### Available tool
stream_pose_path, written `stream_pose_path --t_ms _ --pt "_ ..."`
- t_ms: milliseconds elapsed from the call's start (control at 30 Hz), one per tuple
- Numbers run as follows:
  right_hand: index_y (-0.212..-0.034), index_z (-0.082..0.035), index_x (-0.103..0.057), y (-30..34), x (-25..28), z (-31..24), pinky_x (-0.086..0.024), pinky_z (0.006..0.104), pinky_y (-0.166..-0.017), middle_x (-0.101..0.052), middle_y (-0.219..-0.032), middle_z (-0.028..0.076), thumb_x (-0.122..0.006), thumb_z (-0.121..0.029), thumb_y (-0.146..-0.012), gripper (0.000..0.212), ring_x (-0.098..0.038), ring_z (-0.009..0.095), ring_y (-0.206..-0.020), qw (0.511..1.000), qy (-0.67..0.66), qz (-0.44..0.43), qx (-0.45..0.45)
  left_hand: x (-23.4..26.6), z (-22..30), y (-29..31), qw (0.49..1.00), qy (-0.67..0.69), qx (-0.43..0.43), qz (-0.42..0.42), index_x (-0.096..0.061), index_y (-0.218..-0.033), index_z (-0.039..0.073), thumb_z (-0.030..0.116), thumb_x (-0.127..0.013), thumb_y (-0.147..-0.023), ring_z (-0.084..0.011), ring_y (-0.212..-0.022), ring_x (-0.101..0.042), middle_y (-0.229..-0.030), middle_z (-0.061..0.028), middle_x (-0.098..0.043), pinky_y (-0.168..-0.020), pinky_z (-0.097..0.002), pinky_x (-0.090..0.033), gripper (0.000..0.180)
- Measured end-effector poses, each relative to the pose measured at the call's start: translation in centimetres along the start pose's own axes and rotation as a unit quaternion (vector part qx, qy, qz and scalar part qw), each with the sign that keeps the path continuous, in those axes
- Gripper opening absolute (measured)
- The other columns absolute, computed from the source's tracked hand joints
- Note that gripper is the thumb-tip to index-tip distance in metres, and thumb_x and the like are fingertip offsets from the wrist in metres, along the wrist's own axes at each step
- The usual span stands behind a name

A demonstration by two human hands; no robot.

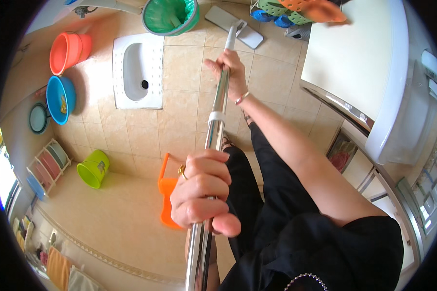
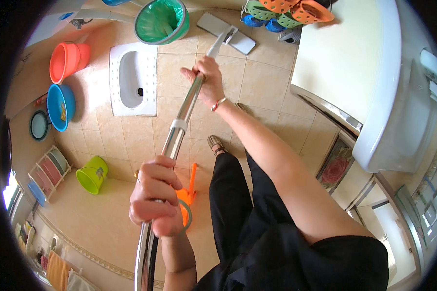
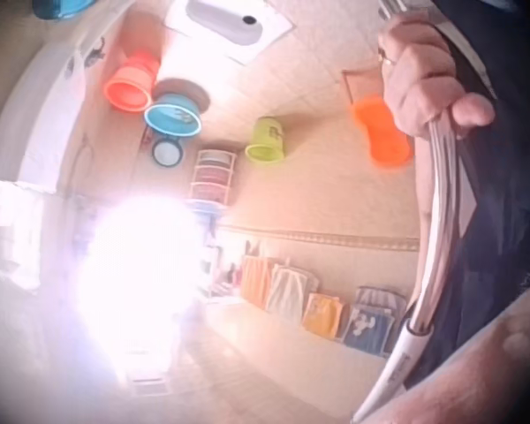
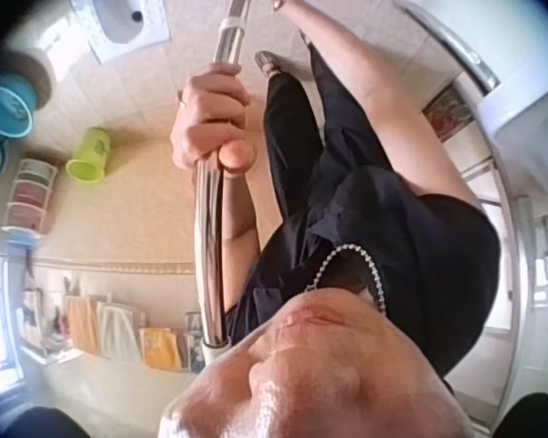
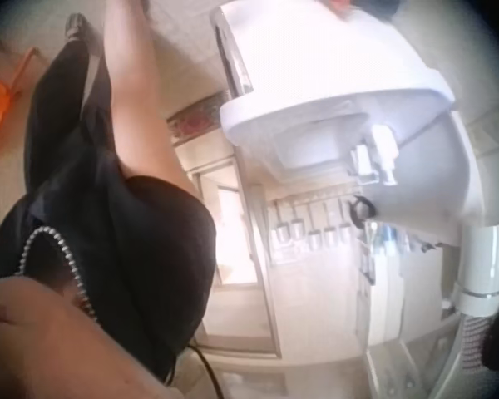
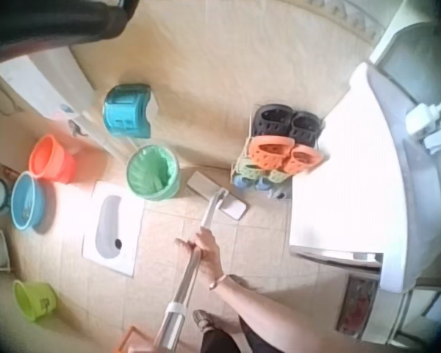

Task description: The person mops the tiled floor of a bathroom using a flat mop and a bucket of water. They then switch to a toilet brush to scrub the inside of a squat toilet, using water from a red basin to rinse the fixture.

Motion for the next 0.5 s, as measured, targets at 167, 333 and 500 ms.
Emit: stream_pose_path --t_ms 167,333,500 --pt "-0.062 -0.008 -0.049 -1.3 -1.7 3.1 -0.042 0.0361 -0.069 -0.054 -0.063 0.006 -0.07 -0.022 -0.075 0.029 -0.053 0.025 -0.068 0.96 0.07 -0.257 0.087 1.2 -3.8 1.5 0.997 0.018 0.021 0.071 -0.036 -0.066 0.01 0.024 -0.041 -0.095 -0.0147 -0.051 -0.042 -0.051 -0.0009 -0.037 -0.063 -0.0382 -0.041 0.032" --pt "-0.062 -0.014 -0.053 2.0 -4.9 3.6 -0.042 0.033 -0.074 -0.055 -0.064 0.001 -0.064 -0.018 -0.068 0.014 -0.055 0.021 -0.07 0.921 0.107 -0.357 0.117 5.0 -3.7 4.7 0.983 -0.005 0.098 0.154 -0.03 -0.058 0.01 0.005 -0.036 -0.088 -0.0129 -0.048 -0.035 -0.05 -0.0021 -0.033 -0.062 -0.0358 -0.037 0.03" --pt "-0.059 -0.018 -0.05 10.3 -6.8 1.1 -0.04 0.0284 -0.082 -0.052 -0.061 -0.003 -0.066 -0.016 -0.067 0.018 -0.051 0.015 -0.066 0.929 0.134 -0.341 0.052 9.9 -0.8 10.2 0.976 -0.016 0.15 0.159 -0.032 -0.058 0.01 0.004 -0.037 -0.088 -0.012 -0.047 -0.034 -0.047 -0.0013 -0.032 -0.063 -0.034 -0.038 0.031"
Point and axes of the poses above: each hand's wrist, its own y-axis away from the middle knuckle, its own x-axis out of the back of the hand, z = x × y, the point moved 7 cm from there along -y, towards the middle knuckle
